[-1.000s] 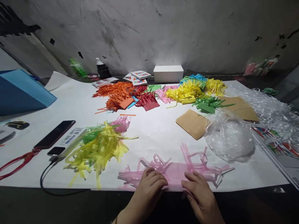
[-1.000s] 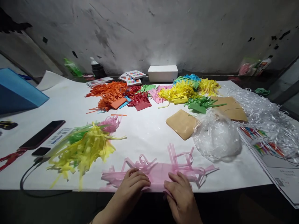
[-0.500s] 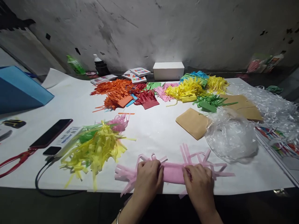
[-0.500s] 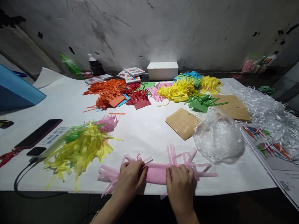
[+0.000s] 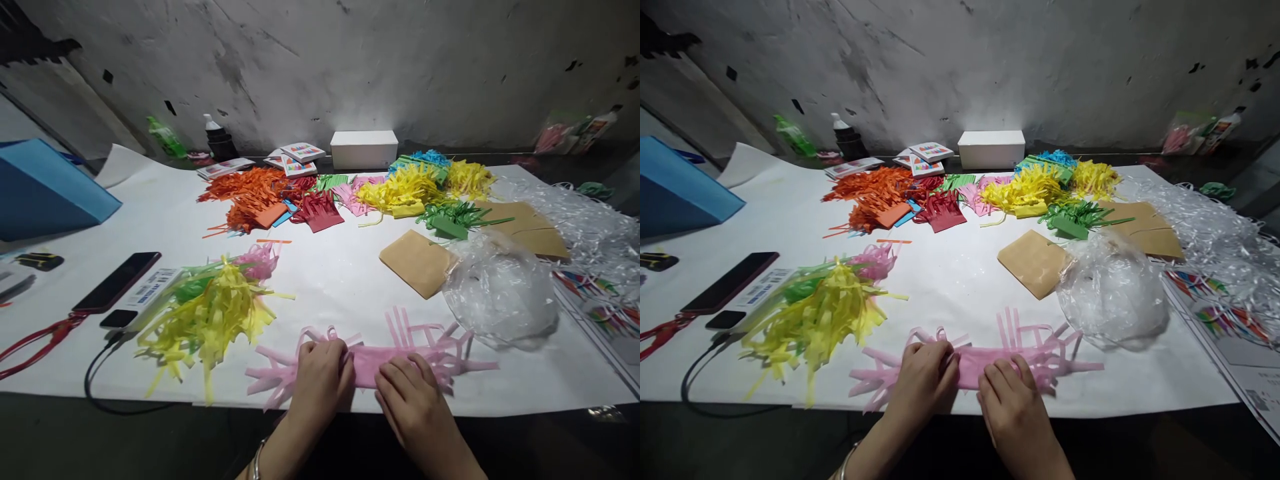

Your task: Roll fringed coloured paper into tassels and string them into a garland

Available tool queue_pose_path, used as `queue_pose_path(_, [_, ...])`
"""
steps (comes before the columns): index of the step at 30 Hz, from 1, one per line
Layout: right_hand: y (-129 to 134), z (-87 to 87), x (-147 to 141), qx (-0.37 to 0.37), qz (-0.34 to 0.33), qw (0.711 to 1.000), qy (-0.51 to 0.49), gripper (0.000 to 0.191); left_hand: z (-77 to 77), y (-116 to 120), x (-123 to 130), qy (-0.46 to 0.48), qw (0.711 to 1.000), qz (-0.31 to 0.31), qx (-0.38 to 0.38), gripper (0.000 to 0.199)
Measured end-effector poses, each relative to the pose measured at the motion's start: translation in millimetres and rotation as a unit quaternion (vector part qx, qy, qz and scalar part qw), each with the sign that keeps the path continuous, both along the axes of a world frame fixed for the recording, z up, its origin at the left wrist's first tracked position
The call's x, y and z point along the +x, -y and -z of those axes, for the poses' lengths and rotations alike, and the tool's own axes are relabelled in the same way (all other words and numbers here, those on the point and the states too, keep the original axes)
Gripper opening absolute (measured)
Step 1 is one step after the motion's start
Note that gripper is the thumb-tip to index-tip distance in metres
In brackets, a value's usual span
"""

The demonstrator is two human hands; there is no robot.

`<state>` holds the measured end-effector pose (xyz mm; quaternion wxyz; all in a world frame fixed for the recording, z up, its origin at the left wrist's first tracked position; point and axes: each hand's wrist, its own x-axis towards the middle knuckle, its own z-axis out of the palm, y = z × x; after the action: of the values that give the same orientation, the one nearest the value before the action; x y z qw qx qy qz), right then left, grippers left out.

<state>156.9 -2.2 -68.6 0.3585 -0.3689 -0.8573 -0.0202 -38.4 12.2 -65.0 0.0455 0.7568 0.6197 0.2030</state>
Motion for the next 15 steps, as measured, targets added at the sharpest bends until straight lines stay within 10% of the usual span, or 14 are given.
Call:
queue_pose_path(3, [-2.3,6.1,-2.8,0.0,0.009,1.0,-0.009,0.028,-8.6,4.4,-8.5,0.038,0.998,-0.005,0.051,0.012])
queue_pose_path(6, [-4.8,0.1,-0.3,-0.034,0.007,0.998,-0.047,0.026,-14.1,12.6,-11.1,0.034,0.989,0.076,0.121,0.048])
queue_pose_path(10, [-2.2,-8.0,-0.2,-0.061,-0.011,0.997,-0.045,0.018,-6.4,17.8,-3.1,0.042,0.975,0.156,0.152,0.012])
queue_pose_path(15, [0.3,-2.7,1.9,0.015,-0.001,1.0,-0.016,0.028,-6.6,20.0,-4.2,0.094,0.967,0.175,0.161,0.022])
